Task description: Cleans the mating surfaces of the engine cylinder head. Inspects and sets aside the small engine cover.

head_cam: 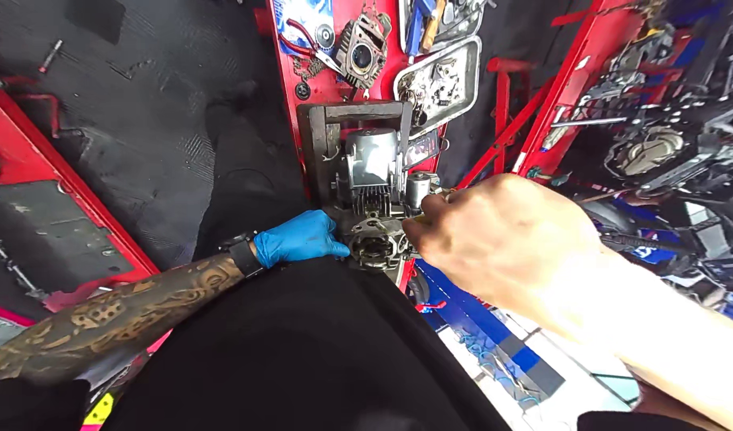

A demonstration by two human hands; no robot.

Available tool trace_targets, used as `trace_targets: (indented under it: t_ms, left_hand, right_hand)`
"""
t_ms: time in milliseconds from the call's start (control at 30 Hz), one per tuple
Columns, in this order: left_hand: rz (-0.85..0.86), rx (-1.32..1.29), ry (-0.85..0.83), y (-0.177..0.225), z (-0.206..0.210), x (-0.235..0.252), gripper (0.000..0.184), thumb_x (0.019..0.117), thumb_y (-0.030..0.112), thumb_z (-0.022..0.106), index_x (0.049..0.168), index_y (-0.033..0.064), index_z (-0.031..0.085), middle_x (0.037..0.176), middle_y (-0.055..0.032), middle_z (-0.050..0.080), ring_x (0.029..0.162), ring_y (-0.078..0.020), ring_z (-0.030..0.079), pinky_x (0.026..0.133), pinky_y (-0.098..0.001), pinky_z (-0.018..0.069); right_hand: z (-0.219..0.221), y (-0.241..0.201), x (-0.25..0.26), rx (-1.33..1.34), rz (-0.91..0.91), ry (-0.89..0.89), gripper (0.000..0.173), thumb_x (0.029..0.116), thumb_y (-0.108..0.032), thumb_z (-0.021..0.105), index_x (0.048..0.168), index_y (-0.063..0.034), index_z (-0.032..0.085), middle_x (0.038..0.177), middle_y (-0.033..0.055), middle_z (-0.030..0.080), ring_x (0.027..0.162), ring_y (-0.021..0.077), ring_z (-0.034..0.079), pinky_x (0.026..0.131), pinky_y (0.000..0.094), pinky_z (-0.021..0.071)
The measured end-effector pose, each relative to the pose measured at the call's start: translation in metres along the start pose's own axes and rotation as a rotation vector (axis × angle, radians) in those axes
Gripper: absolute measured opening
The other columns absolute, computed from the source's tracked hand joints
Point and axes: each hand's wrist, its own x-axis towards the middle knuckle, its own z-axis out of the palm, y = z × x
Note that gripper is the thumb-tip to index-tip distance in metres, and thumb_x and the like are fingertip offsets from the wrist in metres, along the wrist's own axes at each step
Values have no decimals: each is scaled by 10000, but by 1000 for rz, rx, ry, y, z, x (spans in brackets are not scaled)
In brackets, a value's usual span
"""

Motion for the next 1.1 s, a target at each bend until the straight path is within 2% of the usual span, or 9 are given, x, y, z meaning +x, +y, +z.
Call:
trace_targets:
  t_ms: [200,400,600,733,800,933,1033,1100]
  left_hand:
    - [0,1,1,-2,3,1,460,912,480,741,762,56,648,665,-43,582,633,-182,564,621,-439,472]
    - [1,27,-15,-4,4,3,486,923,496,727,759,49,631,678,-57,595,660,-211,590,640,-463,486]
    - [1,18,-12,-4,4,4,483,919,486,737,755,44,629,665,-55,585,641,-203,576,628,-451,475]
    - [-7,0,-19,-4,4,4,473,919,488,738,779,46,648,671,-52,594,645,-203,582,636,-458,486]
    - [-11,2,-23,-5,5,5,484,917,500,737,766,50,639,663,-51,584,641,-202,577,624,-458,479]
    - [7,4,-5,-6,4,5,495,908,502,744,726,54,636,669,-59,604,654,-212,595,633,-475,488]
    - [2,-11,-6,-7,2,3,499,912,504,740,741,49,626,656,-50,570,632,-200,562,619,-452,468]
    - [7,-30,-3,-8,0,3,490,914,499,739,742,55,625,644,-38,568,617,-181,557,612,-430,463]
  right_hand:
    - [-12,1,18,-9,-44,29,228,875,-24,634,668,-104,579,554,62,450,438,240,474,397,361,297]
    - [-14,11,29,-3,-73,0,257,895,-96,650,647,-127,589,521,43,441,432,234,471,405,376,299]
    - [-20,16,41,-4,-118,-39,215,863,-153,700,661,-153,625,525,24,450,449,220,483,421,376,311]
    - [-23,18,50,-16,-141,-61,226,865,-118,682,650,-133,612,524,32,451,456,226,492,427,375,323]
    - [-25,19,53,-20,-159,-64,263,889,-59,637,640,-110,573,513,37,424,446,229,475,425,374,315]
    - [-33,17,58,-25,-183,-102,261,903,-28,616,655,-100,580,515,36,408,445,224,465,427,370,310]
    - [-25,26,53,41,-206,-35,235,875,-109,669,652,-132,598,506,24,420,445,227,478,426,388,320]
    - [-10,34,44,109,-186,-1,100,825,-161,711,732,-183,682,536,12,471,467,229,501,441,409,341]
